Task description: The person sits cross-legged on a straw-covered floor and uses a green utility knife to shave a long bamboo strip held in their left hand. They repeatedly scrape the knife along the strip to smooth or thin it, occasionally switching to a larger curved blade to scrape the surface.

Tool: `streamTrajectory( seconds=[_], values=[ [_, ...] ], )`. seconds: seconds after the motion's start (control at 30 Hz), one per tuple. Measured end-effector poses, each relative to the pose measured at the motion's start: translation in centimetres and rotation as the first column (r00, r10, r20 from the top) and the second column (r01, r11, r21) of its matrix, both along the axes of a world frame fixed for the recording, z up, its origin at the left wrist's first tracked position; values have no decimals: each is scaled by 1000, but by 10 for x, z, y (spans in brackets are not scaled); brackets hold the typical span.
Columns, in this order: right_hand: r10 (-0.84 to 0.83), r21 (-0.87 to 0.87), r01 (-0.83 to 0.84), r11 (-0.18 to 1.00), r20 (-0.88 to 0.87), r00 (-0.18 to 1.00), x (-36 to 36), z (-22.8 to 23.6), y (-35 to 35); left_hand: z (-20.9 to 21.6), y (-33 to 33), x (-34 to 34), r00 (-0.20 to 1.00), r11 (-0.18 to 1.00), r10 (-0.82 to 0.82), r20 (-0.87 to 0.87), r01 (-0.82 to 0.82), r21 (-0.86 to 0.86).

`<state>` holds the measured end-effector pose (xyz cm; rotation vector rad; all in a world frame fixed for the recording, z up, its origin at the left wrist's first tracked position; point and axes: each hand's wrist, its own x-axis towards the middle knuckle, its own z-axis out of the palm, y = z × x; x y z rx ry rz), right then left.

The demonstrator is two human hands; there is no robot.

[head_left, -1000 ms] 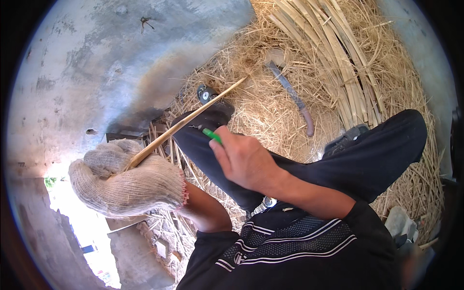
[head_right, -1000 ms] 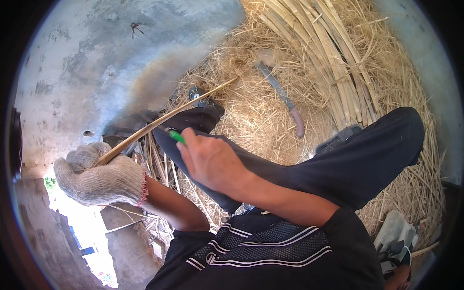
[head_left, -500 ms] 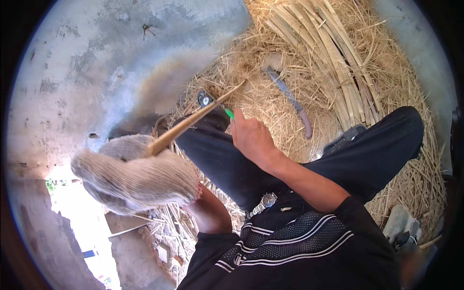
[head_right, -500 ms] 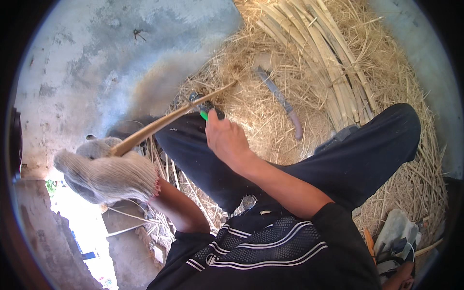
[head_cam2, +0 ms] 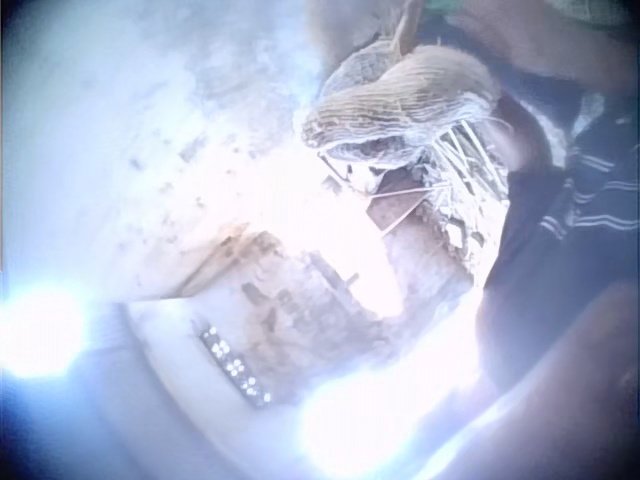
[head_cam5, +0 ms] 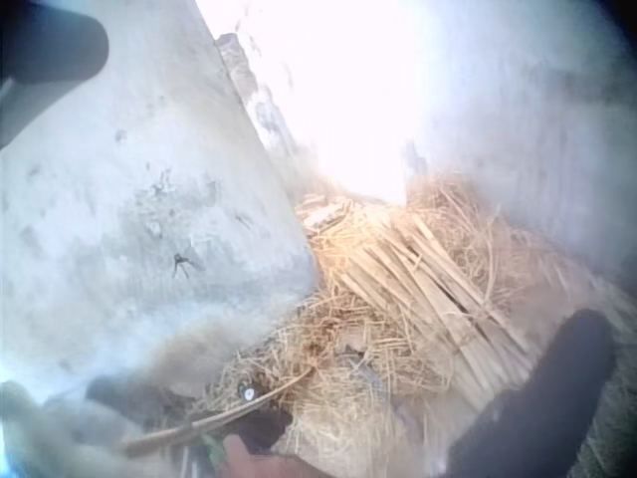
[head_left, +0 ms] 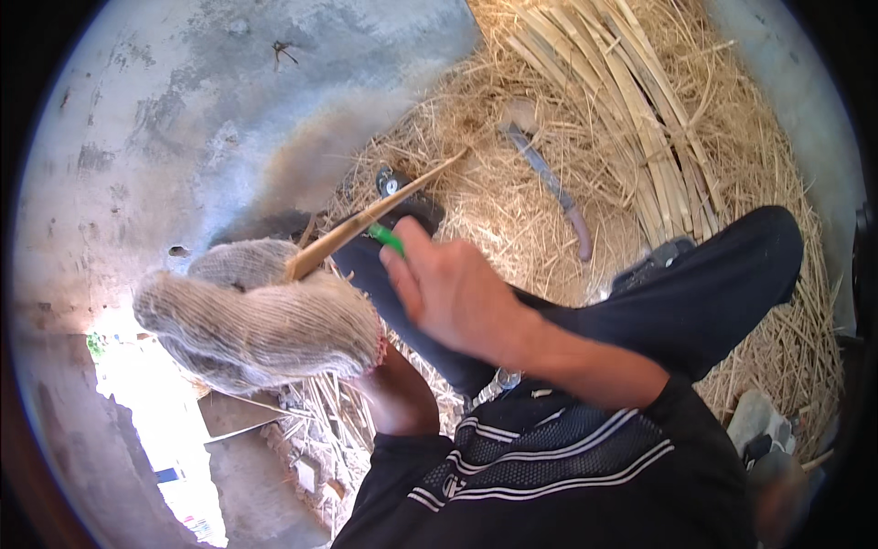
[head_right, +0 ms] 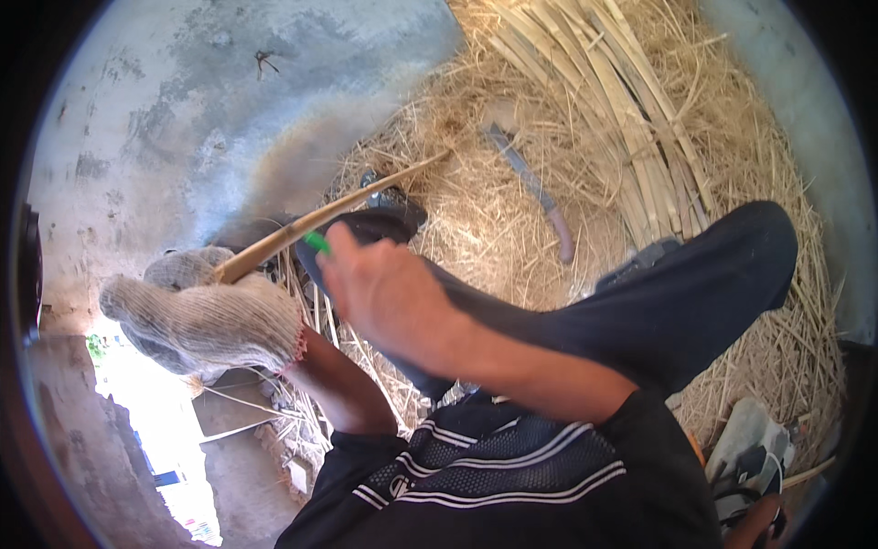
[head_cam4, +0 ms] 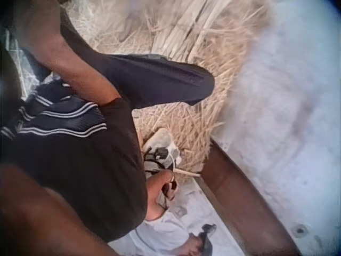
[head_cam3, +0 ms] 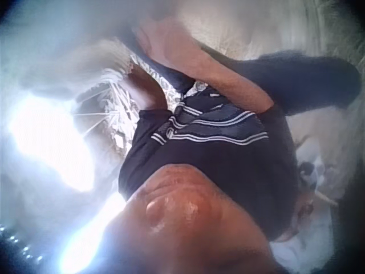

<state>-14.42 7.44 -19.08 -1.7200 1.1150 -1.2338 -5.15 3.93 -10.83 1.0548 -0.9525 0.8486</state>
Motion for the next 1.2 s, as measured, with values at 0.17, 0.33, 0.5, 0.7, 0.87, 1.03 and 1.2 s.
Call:
streamTrajectory(
  seconds=[0.17,0.33,0.5,0.7,0.87,1.03,1.2],
  values=[
    [-60,143,115,983,-337,940,-6,-13,-10,6,-1,-3,1000,999,-30,-8,30,-12],
    [-37,4,39,999,-228,973,-2,1,3,5,-2,-1,999,999,-31,-10,31,-11],
    [-136,135,206,969,-403,905,0,-61,-25,1,-4,-6,1000,1000,5,-5,-5,-16],
    [33,268,6,963,-140,990,-13,-23,-23,-3,-2,-4,999,998,52,-16,-52,-22],
    [74,-23,-71,997,157,985,-14,-18,-8,9,-3,-2,998,997,66,-7,-66,25],
    [172,14,-174,985,87,981,-31,9,6,32,12,9,926,925,253,279,-316,211],
    [104,-38,-99,994,140,985,-29,6,9,44,29,0,939,892,-341,-50,340,300]
  ],
)
